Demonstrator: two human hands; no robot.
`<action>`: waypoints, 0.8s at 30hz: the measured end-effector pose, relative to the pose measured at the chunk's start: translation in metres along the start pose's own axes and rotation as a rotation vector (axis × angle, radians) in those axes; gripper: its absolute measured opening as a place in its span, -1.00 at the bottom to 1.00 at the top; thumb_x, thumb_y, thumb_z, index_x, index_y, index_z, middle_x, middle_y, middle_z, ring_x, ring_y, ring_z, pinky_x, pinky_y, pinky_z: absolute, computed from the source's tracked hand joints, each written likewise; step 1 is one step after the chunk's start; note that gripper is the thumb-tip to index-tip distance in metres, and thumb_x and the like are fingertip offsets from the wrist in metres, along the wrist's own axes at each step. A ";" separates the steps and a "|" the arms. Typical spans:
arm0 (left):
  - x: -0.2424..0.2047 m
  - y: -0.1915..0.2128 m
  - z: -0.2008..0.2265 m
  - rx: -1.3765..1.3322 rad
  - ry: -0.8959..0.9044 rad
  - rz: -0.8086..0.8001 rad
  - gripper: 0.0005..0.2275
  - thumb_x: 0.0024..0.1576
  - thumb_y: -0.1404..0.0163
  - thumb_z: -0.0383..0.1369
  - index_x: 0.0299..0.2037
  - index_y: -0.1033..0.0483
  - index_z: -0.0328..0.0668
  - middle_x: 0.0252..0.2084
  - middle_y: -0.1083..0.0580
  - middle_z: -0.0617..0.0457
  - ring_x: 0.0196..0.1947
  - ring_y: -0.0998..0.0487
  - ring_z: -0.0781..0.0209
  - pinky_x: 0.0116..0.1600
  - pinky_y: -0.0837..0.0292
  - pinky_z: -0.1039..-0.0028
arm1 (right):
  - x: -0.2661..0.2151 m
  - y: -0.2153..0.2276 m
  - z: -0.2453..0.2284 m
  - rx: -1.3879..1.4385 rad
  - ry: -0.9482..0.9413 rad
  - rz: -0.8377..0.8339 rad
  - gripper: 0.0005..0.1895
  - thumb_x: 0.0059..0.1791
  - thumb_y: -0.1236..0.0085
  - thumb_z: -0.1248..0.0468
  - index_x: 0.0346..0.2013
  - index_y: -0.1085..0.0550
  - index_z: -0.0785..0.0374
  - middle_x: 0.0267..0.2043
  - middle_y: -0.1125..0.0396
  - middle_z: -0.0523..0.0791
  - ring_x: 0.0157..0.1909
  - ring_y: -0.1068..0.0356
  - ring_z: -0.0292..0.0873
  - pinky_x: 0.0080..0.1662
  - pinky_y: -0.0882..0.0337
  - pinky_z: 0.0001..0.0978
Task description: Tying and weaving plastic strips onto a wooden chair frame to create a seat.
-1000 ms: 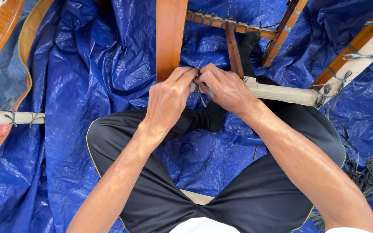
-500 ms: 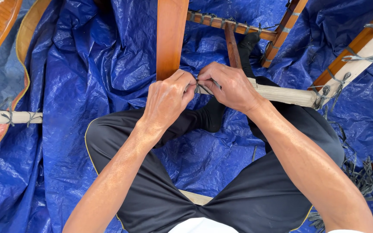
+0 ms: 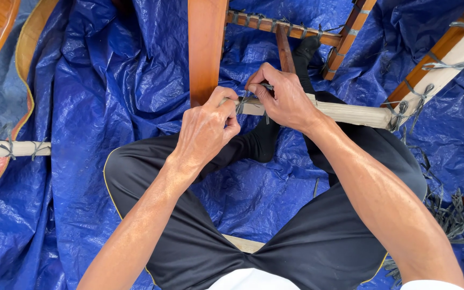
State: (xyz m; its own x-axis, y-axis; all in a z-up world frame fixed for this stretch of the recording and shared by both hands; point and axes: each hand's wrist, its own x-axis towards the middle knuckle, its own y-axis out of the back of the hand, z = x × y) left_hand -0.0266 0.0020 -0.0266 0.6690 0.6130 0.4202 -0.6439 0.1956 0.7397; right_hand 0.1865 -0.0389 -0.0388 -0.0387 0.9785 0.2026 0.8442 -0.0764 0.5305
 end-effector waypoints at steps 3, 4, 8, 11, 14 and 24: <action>0.000 0.001 0.000 0.003 0.007 -0.013 -0.94 0.02 -0.14 -0.57 -0.41 -0.49 -0.38 -0.06 -0.50 0.04 -0.43 -0.58 -0.04 -0.35 -0.49 0.28 | 0.000 -0.001 0.001 -0.003 0.003 0.009 -0.93 0.12 -0.07 0.43 -0.21 -0.37 0.40 -0.21 -0.50 0.01 -0.13 -0.56 -0.08 -0.15 -0.52 -0.28; 0.000 0.001 0.000 -0.001 0.004 -0.017 -0.93 0.02 -0.14 -0.57 -0.41 -0.49 -0.38 -0.06 -0.50 0.04 -0.43 -0.58 -0.04 -0.35 -0.49 0.28 | 0.000 -0.001 0.002 -0.014 0.017 0.025 -0.93 0.12 -0.07 0.44 -0.21 -0.37 0.40 -0.21 -0.50 0.01 -0.14 -0.55 -0.08 -0.15 -0.51 -0.28; 0.002 0.004 0.002 -0.020 0.035 -0.065 -0.91 0.00 -0.15 -0.56 -0.46 -0.48 -0.37 -0.05 -0.50 0.03 -0.45 -0.57 -0.04 -0.36 -0.48 0.27 | 0.001 -0.004 0.011 -0.032 0.035 0.080 -0.94 0.12 -0.06 0.46 -0.21 -0.37 0.41 -0.23 -0.50 0.00 -0.19 -0.54 -0.10 -0.19 -0.48 -0.29; 0.001 0.004 0.003 -0.018 0.028 -0.052 -0.93 0.01 -0.14 -0.56 -0.43 -0.49 -0.37 -0.04 -0.50 0.03 -0.45 -0.57 -0.04 -0.35 -0.48 0.28 | 0.004 -0.004 0.010 -0.016 -0.035 0.094 -0.95 0.12 -0.07 0.45 -0.21 -0.38 0.40 -0.27 -0.50 -0.02 -0.26 -0.54 -0.13 -0.23 -0.47 -0.31; 0.001 0.007 0.007 -0.026 0.017 -0.040 -0.93 0.01 -0.14 -0.56 -0.41 -0.49 -0.34 -0.04 -0.50 0.05 -0.43 -0.58 -0.02 -0.33 -0.49 0.29 | 0.008 0.003 0.000 0.031 -0.198 0.109 -0.93 0.12 -0.09 0.41 -0.20 -0.39 0.38 -0.31 -0.49 -0.03 -0.34 -0.51 -0.15 -0.28 -0.45 -0.30; -0.007 0.014 0.021 -0.146 0.092 -0.092 -0.76 0.07 -0.16 -0.52 -0.09 -0.44 -0.28 0.08 -0.51 -0.01 -0.41 -0.65 0.23 -0.32 -0.51 0.43 | -0.072 0.104 -0.052 -0.135 -0.093 0.366 -0.65 0.20 -0.17 0.35 0.26 -0.39 0.38 -0.02 -0.46 -0.02 -0.12 -0.49 -0.25 -0.16 -0.48 -0.45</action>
State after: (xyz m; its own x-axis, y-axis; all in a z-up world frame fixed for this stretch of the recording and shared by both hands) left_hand -0.0322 -0.0153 -0.0086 0.6952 0.6533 0.2998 -0.6331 0.3590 0.6858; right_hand 0.2489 -0.1270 0.0447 0.3055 0.8946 0.3260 0.7153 -0.4416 0.5416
